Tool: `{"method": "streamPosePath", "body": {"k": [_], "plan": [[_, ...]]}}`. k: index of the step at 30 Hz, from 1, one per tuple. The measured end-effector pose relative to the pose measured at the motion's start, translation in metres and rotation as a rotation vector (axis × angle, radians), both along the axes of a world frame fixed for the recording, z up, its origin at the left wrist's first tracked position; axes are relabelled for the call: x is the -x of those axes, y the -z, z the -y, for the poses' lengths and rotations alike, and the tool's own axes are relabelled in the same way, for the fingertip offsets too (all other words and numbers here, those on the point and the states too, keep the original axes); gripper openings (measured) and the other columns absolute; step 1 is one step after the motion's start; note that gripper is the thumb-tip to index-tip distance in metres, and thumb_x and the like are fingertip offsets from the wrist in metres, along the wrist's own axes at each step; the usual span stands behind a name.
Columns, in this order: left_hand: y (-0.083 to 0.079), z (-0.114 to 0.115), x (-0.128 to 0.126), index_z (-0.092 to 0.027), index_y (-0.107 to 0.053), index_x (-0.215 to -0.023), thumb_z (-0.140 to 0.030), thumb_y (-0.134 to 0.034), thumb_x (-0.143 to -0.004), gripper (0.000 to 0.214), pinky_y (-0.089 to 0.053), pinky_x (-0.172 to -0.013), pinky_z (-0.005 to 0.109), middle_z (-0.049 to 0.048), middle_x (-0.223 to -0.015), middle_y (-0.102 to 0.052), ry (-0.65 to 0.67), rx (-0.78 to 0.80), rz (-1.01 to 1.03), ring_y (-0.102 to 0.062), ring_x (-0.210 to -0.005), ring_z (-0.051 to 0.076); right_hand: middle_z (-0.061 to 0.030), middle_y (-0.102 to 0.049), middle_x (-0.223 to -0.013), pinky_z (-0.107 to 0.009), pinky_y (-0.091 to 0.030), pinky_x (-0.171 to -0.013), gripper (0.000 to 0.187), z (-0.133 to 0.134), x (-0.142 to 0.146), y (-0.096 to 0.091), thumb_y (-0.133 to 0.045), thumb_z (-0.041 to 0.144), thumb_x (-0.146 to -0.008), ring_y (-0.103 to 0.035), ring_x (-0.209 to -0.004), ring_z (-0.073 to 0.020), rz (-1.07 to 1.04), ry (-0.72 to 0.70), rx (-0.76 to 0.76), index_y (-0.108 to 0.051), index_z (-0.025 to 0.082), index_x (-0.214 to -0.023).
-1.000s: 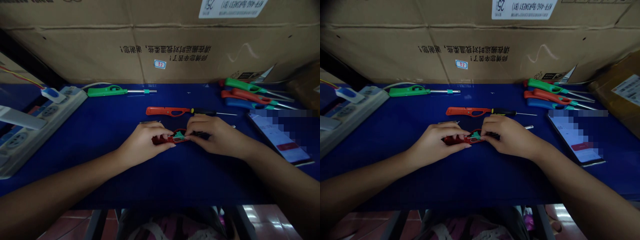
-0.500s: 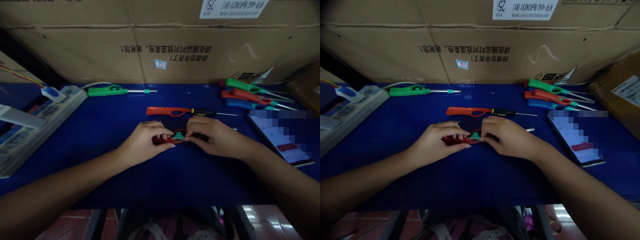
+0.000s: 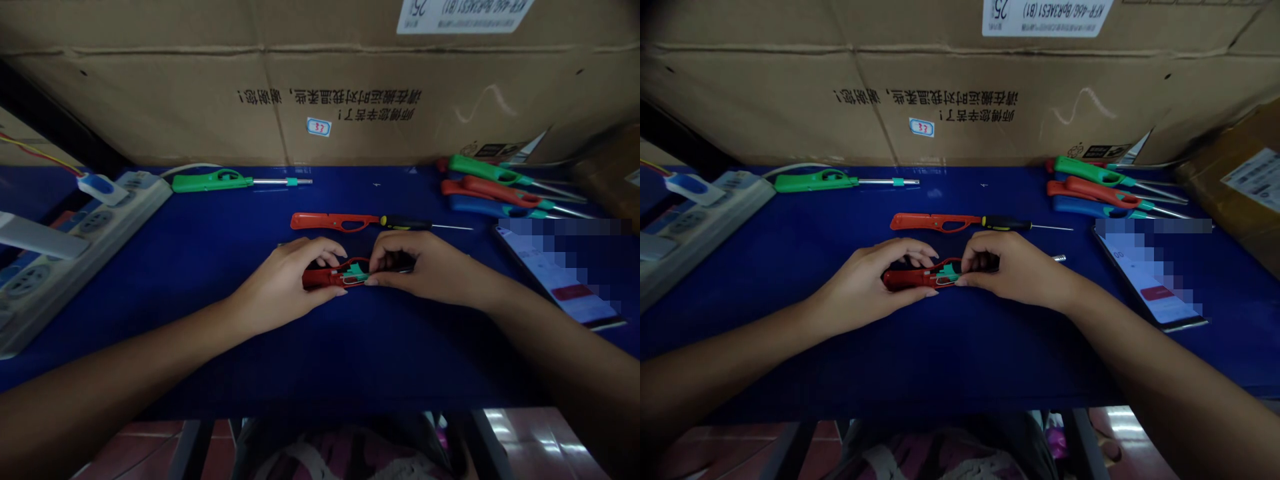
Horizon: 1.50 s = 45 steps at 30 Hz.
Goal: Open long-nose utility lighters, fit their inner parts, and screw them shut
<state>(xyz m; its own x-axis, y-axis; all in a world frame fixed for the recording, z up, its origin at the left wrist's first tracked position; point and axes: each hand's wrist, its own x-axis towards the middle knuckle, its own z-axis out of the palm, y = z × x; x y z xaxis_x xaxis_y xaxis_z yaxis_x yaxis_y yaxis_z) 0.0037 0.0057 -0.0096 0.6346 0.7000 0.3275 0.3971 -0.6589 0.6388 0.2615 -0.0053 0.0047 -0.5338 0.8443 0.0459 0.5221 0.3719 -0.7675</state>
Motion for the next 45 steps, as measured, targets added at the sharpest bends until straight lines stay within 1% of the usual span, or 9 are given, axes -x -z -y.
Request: {"method": "streamPosePath", "body": {"k": [6, 12, 18, 28, 31, 36, 38, 41, 45], "plan": [[0.0023, 0.0003, 0.0005, -0.021, -0.065, -0.122, -0.022, -0.074, -0.087, 0.036, -0.056, -0.089, 0.03, 0.0036, -0.11, -0.07, 0.055, -0.061, -0.053, -0.069, -0.098, 0.016, -0.0024, -0.063, -0.093, -0.027, -0.049, -0.072, 0.003, 0.0071, 0.0008, -0.0065, -0.071, 0.02, -0.088, -0.062, -0.079, -0.0131, 0.061, -0.126, -0.197, -0.069, 0.019, -0.09], [0.0057, -0.0004, 0.0006, -0.019, -0.067, -0.127, -0.02, -0.071, -0.088, 0.039, -0.055, -0.094, 0.031, 0.0068, -0.115, -0.069, 0.097, -0.065, -0.023, -0.069, -0.103, 0.017, -0.005, -0.066, -0.094, -0.027, -0.049, -0.076, 0.006, 0.0073, -0.0009, -0.0063, -0.067, 0.017, -0.092, -0.064, -0.084, -0.015, 0.078, -0.168, -0.318, -0.072, 0.017, -0.095], [0.0041, -0.0011, 0.0001, -0.017, -0.068, -0.127, -0.018, -0.069, -0.089, 0.038, -0.055, -0.083, 0.027, 0.0056, -0.107, -0.067, 0.116, -0.045, -0.004, -0.068, -0.092, 0.015, -0.0051, -0.066, -0.083, -0.031, -0.045, -0.074, 0.012, 0.0061, 0.0023, -0.004, -0.061, 0.014, -0.095, -0.06, -0.078, -0.0169, 0.138, -0.235, -0.558, -0.069, 0.016, -0.087], [0.0021, -0.003, 0.0013, -0.02, -0.07, -0.124, -0.021, -0.067, -0.091, 0.033, -0.054, -0.082, 0.031, 0.0062, -0.106, -0.064, 0.123, -0.006, -0.057, -0.066, -0.09, 0.016, -0.0076, -0.065, -0.082, -0.035, -0.05, -0.077, 0.022, 0.0097, 0.0069, -0.0027, -0.05, 0.016, -0.1, -0.058, -0.076, -0.0201, 0.274, -0.27, -0.695, -0.067, 0.017, -0.087], [0.0023, -0.0033, 0.0015, -0.02, -0.069, -0.125, -0.021, -0.066, -0.091, 0.035, -0.054, -0.084, 0.033, 0.0065, -0.107, -0.064, 0.116, 0.0, -0.063, -0.066, -0.093, 0.018, -0.0077, -0.065, -0.084, -0.035, -0.05, -0.076, 0.021, 0.0107, 0.0077, -0.0027, -0.051, 0.015, -0.099, -0.059, -0.078, -0.0203, 0.234, -0.25, -0.631, -0.068, 0.018, -0.087], [0.0032, -0.0029, 0.0019, -0.018, -0.066, -0.126, -0.02, -0.067, -0.09, 0.037, -0.055, -0.09, 0.035, 0.0076, -0.111, -0.066, 0.124, -0.025, -0.052, -0.067, -0.099, 0.019, -0.0025, -0.064, -0.083, -0.026, -0.048, -0.069, 0.009, 0.0072, 0.0044, -0.0029, -0.066, 0.017, -0.094, -0.062, -0.075, -0.0137, 0.023, -0.157, -0.233, -0.07, 0.018, -0.086], [0.0031, -0.0022, 0.0018, -0.018, -0.066, -0.126, -0.019, -0.067, -0.089, 0.037, -0.055, -0.09, 0.033, 0.0075, -0.112, -0.066, 0.126, -0.044, -0.039, -0.068, -0.098, 0.018, -0.0014, -0.064, -0.084, -0.026, -0.048, -0.067, 0.007, 0.0056, 0.0034, -0.0029, -0.073, 0.022, -0.09, -0.062, -0.073, -0.0129, -0.005, -0.124, -0.132, -0.07, 0.019, -0.084], [0.0019, -0.0003, 0.0018, -0.02, -0.064, -0.126, -0.017, -0.067, -0.087, 0.039, -0.054, -0.091, 0.032, 0.0065, -0.116, -0.067, 0.122, -0.062, -0.05, -0.067, -0.103, 0.018, -0.0005, -0.062, -0.084, -0.026, -0.048, -0.067, 0.015, 0.0055, 0.0043, -0.0028, -0.08, 0.029, -0.084, -0.061, -0.073, -0.0134, 0.007, -0.081, -0.103, -0.068, 0.019, -0.083], [-0.001, 0.0015, 0.0016, -0.022, -0.06, -0.129, -0.015, -0.067, -0.085, 0.045, -0.053, -0.092, 0.033, 0.0043, -0.114, -0.069, 0.118, -0.061, -0.06, -0.066, -0.103, 0.018, 0.0019, -0.059, -0.081, -0.026, -0.045, -0.065, 0.029, 0.0077, 0.0064, -0.0013, -0.083, 0.031, -0.081, -0.057, -0.072, -0.0137, 0.083, -0.036, -0.187, -0.057, 0.021, -0.087]]}}
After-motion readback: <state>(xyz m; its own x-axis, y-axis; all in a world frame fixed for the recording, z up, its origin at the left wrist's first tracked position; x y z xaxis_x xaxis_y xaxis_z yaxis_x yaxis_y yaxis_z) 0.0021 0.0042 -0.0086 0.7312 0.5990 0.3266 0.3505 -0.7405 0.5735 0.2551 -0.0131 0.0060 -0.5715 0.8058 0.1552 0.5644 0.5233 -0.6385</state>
